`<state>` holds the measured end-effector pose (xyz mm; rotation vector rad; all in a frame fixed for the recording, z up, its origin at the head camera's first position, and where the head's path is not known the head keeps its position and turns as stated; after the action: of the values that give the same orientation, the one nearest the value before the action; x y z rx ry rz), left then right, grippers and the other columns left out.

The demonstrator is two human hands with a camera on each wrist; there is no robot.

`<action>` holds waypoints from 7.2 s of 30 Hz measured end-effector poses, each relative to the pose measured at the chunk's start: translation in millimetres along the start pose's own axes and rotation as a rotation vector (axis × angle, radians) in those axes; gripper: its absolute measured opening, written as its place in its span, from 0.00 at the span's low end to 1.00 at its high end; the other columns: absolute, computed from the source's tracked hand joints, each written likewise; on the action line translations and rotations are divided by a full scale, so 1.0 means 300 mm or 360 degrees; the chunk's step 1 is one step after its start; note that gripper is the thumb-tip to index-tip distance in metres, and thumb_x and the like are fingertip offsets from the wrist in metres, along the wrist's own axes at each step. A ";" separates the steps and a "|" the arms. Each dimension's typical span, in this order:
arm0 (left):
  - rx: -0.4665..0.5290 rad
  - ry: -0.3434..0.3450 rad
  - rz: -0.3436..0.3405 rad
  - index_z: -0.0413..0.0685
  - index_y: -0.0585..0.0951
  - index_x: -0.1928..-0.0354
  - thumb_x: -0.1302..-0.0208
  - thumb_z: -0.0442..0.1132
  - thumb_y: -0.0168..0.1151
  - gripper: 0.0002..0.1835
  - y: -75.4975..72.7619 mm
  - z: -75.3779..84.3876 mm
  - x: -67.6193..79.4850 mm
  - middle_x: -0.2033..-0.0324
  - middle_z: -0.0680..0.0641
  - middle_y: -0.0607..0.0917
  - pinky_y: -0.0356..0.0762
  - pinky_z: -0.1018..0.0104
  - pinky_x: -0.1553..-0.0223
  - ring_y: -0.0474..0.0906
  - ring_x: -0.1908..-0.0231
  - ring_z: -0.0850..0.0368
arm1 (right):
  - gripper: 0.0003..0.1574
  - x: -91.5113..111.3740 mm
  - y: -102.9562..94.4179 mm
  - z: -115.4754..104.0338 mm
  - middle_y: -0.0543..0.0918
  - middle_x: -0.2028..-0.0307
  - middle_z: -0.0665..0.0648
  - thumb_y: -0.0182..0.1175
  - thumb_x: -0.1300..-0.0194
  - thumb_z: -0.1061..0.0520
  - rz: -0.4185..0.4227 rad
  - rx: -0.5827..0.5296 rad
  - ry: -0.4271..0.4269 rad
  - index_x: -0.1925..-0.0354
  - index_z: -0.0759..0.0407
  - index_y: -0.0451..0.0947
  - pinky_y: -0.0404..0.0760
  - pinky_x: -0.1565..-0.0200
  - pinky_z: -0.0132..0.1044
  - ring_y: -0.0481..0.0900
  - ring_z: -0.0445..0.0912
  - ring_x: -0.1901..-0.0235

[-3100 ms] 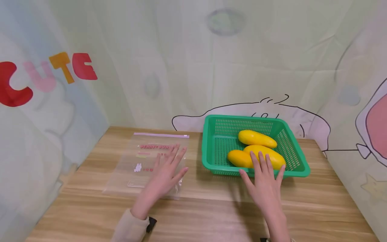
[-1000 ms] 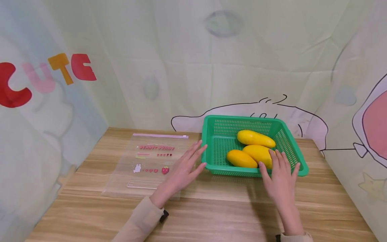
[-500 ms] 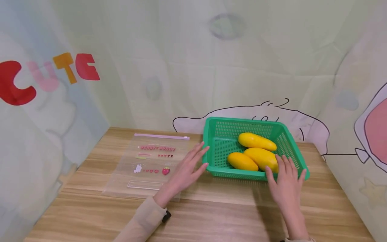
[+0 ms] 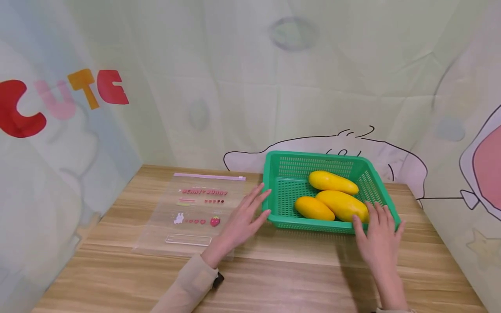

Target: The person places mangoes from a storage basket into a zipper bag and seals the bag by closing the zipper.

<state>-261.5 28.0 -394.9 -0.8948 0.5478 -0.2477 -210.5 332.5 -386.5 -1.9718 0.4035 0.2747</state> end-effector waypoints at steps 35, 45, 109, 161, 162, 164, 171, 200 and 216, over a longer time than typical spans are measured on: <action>0.0236 -0.0147 -0.0044 0.64 0.58 0.27 0.28 0.55 0.46 0.29 0.030 -0.005 -0.009 0.23 0.51 0.48 0.64 0.40 0.35 0.52 0.26 0.46 | 0.36 -0.058 -0.025 0.140 0.53 0.32 0.80 0.38 0.24 0.46 -0.0065 -0.0136 0.0122 0.30 0.68 0.55 0.52 0.42 0.77 0.51 0.80 0.37; 0.0197 -0.0221 -0.0071 0.62 0.59 0.27 0.28 0.55 0.46 0.29 0.043 -0.006 -0.013 0.23 0.51 0.47 0.67 0.36 0.38 0.52 0.26 0.46 | 0.36 -0.077 -0.028 0.172 0.56 0.32 0.78 0.42 0.25 0.48 -0.0078 -0.0174 0.0177 0.31 0.70 0.55 0.53 0.42 0.76 0.55 0.78 0.37; 0.0287 -0.0287 -0.0115 0.51 0.60 0.28 0.26 0.53 0.43 0.29 0.081 -0.011 -0.013 0.23 0.52 0.45 0.66 0.41 0.34 0.58 0.28 0.46 | 0.30 -0.099 -0.063 0.221 0.66 0.37 0.76 0.36 0.33 0.65 -0.0125 -0.0054 0.0164 0.34 0.71 0.61 0.65 0.50 0.68 0.62 0.77 0.41; 0.0229 -0.0273 -0.0090 0.51 0.60 0.28 0.27 0.51 0.45 0.29 0.066 0.018 0.037 0.23 0.50 0.46 0.69 0.42 0.37 0.61 0.30 0.44 | 0.29 -0.054 -0.089 0.205 0.68 0.39 0.76 0.37 0.33 0.66 -0.0094 -0.0046 0.0114 0.35 0.72 0.63 0.63 0.49 0.70 0.62 0.77 0.42; 0.0233 -0.0275 -0.0089 0.51 0.60 0.28 0.27 0.52 0.45 0.29 0.066 0.018 0.038 0.23 0.50 0.46 0.69 0.42 0.37 0.61 0.29 0.44 | 0.29 -0.054 -0.089 0.206 0.68 0.39 0.76 0.37 0.33 0.66 -0.0094 -0.0046 0.0115 0.35 0.72 0.63 0.63 0.49 0.70 0.62 0.77 0.42; 0.0243 -0.0279 -0.0087 0.51 0.60 0.28 0.27 0.52 0.45 0.29 0.065 0.018 0.040 0.23 0.50 0.46 0.69 0.41 0.37 0.61 0.29 0.44 | 0.29 -0.054 -0.089 0.207 0.68 0.39 0.76 0.37 0.33 0.66 -0.0097 -0.0045 0.0121 0.35 0.72 0.63 0.63 0.50 0.70 0.62 0.77 0.42; 0.0222 -0.0284 -0.0092 0.51 0.60 0.28 0.27 0.54 0.43 0.30 0.066 0.021 0.043 0.23 0.51 0.46 0.68 0.40 0.36 0.59 0.28 0.45 | 0.30 -0.053 -0.080 0.218 0.65 0.37 0.76 0.36 0.33 0.65 -0.0141 -0.0040 0.0141 0.34 0.71 0.61 0.62 0.49 0.71 0.60 0.78 0.40; 0.0196 -0.0300 -0.0106 0.51 0.59 0.27 0.26 0.53 0.43 0.30 0.062 0.035 0.056 0.23 0.51 0.45 0.67 0.40 0.36 0.58 0.28 0.45 | 0.30 -0.054 -0.085 0.216 0.65 0.38 0.78 0.37 0.32 0.65 -0.0199 -0.0022 0.0140 0.33 0.71 0.59 0.63 0.51 0.71 0.61 0.78 0.42; 0.0199 -0.0312 -0.0126 0.52 0.59 0.27 0.26 0.54 0.43 0.30 0.056 0.042 0.062 0.23 0.52 0.44 0.65 0.41 0.34 0.55 0.27 0.46 | 0.30 -0.055 -0.085 0.224 0.64 0.37 0.78 0.38 0.32 0.65 -0.0207 -0.0058 0.0112 0.33 0.72 0.59 0.62 0.50 0.72 0.60 0.78 0.40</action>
<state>-239.5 38.8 -408.3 -0.8099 0.3121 -0.2601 -216.3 406.0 -387.1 -2.0383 0.3160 0.1308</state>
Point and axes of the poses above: each hand's wrist, its own x-axis away from the middle knuckle, its own y-axis out of the palm, z = x × y, the point moved 9 cm from there along -x, towards the middle knuckle
